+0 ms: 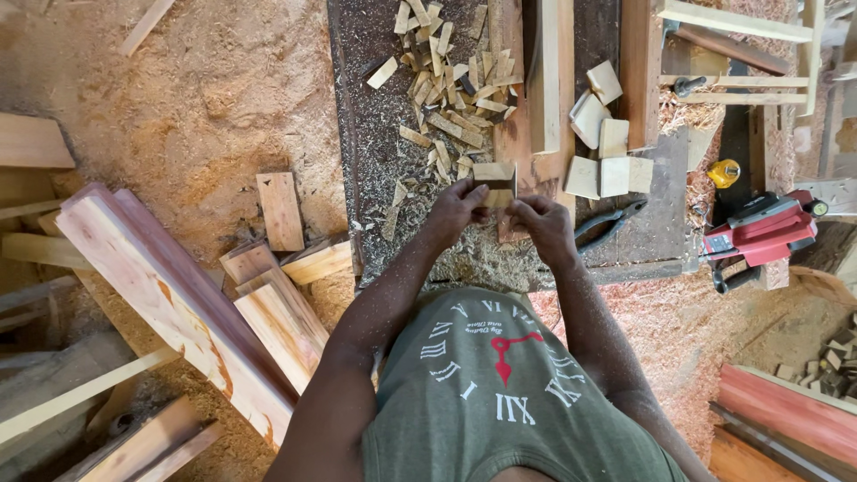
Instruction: The person uses a hand chisel to carve and shape small wooden blocks on a workbench. They repeatedly hold each block, remove shavings, and place the finished pieces aside.
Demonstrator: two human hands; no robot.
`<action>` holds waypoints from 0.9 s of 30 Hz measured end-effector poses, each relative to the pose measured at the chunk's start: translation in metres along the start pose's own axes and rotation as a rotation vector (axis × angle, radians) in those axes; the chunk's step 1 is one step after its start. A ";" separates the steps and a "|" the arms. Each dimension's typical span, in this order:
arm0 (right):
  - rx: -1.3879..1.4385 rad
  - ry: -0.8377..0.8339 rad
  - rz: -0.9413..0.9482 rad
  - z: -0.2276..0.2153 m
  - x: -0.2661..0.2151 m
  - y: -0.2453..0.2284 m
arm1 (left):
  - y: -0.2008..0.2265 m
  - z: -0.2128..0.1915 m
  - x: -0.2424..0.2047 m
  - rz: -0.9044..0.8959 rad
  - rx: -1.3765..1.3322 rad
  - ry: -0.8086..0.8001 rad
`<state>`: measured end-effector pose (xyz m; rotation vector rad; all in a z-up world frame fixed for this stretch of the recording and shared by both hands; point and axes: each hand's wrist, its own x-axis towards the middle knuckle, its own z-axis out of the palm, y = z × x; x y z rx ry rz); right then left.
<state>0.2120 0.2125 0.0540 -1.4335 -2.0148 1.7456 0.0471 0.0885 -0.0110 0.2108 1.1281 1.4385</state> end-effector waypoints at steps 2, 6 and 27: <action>0.039 0.059 -0.005 0.001 0.004 0.006 | -0.001 0.003 0.007 0.010 -0.037 -0.020; -0.117 0.224 -0.086 -0.007 0.021 0.016 | 0.003 0.008 0.019 0.011 0.160 0.011; -0.762 0.542 -0.293 -0.031 0.150 0.012 | 0.002 -0.052 -0.037 0.075 0.187 0.193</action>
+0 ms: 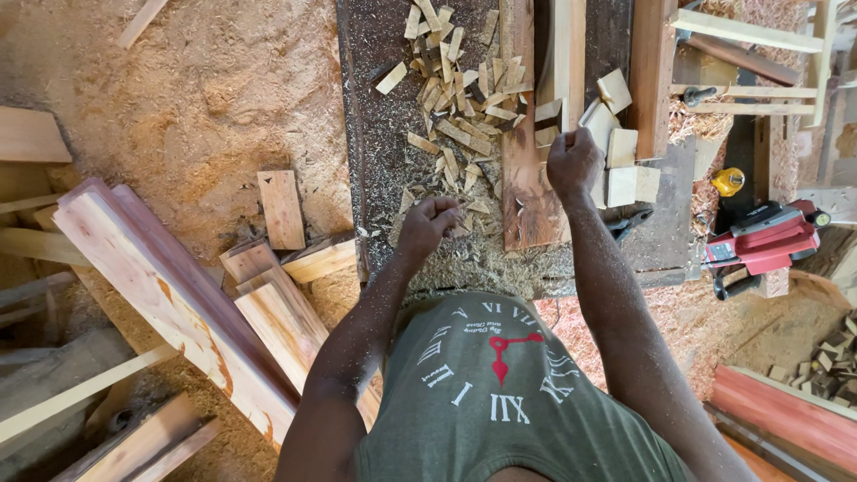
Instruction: The person uses a hand chisel to carve and shape small wooden blocks on a workbench. They repeatedly hold each block, remove shavings, and place the finished pieces aside.
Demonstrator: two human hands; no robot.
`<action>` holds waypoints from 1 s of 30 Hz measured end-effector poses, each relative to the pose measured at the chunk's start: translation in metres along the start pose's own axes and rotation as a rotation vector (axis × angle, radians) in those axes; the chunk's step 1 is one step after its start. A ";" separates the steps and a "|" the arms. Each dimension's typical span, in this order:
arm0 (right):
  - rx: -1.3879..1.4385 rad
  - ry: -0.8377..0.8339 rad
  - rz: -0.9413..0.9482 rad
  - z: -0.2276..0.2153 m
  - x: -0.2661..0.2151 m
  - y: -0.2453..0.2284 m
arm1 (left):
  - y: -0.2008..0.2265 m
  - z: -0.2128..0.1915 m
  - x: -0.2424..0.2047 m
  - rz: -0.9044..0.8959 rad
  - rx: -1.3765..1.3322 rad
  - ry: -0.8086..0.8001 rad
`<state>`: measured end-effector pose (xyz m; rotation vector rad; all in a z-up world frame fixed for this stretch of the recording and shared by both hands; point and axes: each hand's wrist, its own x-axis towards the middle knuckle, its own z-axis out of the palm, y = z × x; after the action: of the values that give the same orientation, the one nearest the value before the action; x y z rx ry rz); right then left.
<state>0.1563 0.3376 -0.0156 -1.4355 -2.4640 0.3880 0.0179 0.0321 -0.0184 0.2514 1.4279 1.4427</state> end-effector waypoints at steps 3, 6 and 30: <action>-0.012 0.018 0.004 -0.002 0.002 -0.005 | 0.005 -0.004 0.002 0.041 -0.007 -0.006; -0.035 0.021 0.001 -0.001 0.006 -0.007 | 0.009 -0.006 0.002 0.044 -0.020 0.025; 0.060 0.069 -0.042 0.036 0.084 -0.001 | -0.004 -0.022 0.005 -0.023 -0.043 0.096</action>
<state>0.1025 0.4073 -0.0414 -1.3478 -2.4030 0.3941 0.0014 0.0214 -0.0299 0.1402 1.4703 1.4817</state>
